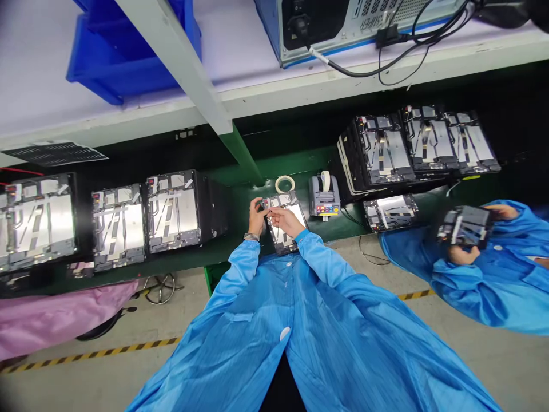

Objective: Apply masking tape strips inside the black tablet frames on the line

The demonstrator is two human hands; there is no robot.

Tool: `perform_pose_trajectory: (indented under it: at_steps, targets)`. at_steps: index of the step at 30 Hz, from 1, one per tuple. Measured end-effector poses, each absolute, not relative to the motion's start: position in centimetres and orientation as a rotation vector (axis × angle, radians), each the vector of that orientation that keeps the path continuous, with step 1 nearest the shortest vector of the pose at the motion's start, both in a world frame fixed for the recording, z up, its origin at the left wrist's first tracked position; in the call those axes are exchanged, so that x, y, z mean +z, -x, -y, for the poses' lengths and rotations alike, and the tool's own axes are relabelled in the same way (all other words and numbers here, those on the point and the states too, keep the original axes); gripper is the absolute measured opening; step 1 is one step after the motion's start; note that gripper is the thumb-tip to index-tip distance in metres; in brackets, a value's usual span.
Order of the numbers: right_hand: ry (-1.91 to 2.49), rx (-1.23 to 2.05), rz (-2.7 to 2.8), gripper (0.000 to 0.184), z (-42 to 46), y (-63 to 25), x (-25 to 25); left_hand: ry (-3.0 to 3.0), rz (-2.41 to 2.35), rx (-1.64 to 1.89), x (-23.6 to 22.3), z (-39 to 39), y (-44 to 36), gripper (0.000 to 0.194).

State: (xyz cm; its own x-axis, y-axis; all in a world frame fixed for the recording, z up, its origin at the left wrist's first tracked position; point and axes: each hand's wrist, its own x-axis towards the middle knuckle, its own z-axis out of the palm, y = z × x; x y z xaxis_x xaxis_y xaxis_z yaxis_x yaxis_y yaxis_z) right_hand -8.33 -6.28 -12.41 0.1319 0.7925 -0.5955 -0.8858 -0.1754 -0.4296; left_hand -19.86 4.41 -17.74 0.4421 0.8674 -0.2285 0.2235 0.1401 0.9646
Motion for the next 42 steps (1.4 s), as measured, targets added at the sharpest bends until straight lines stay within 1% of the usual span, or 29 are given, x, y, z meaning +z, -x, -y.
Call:
perform_pose_trajectory:
  at_steps: [3, 7, 9, 14, 28, 33, 37, 40, 42]
  targets:
    - [0.919, 1.521, -0.178, 0.015, 6.2, 8.0, -12.2, -1.419, -1.051, 0.580, -17.2, -4.5, 19.8, 0.047]
    - [0.913, 1.550, -0.252, 0.021, 5.7, 7.6, -11.8, -1.511, -1.050, 0.519, -16.7, -4.6, 19.8, 0.037]
    - [0.920, 1.555, -0.276, 0.022, 5.5, 7.4, -11.5, -1.546, -1.036, 0.503, -16.7, -4.7, 19.9, 0.035]
    - [0.990, 1.534, -0.301, 0.019, 5.2, 7.1, -11.2, -1.594, -0.998, 0.505, -16.6, -5.0, 20.1, 0.031]
    - [0.886, 1.527, -0.427, 0.019, 5.0, 7.1, -11.5, -1.703, -1.048, 0.472, -15.2, -4.8, 20.0, 0.017]
    - [0.885, 1.512, -0.469, 0.019, 5.2, 7.2, -11.2, -1.753, -1.078, 0.445, -15.1, -4.7, 20.1, 0.019]
    - [0.981, 1.540, -0.446, 0.019, 5.8, 7.3, -10.9, -1.755, -1.069, 0.460, -15.1, -4.7, 20.2, 0.017]
    - [1.170, 1.582, -0.239, 0.020, 6.3, 7.6, -10.9, -1.742, -1.067, 0.461, -15.1, -4.7, 20.3, 0.016]
    - [1.430, 1.407, 0.040, 0.021, 6.5, 7.7, -11.0, -1.725, -1.068, 0.469, -15.2, -4.7, 20.3, 0.015]
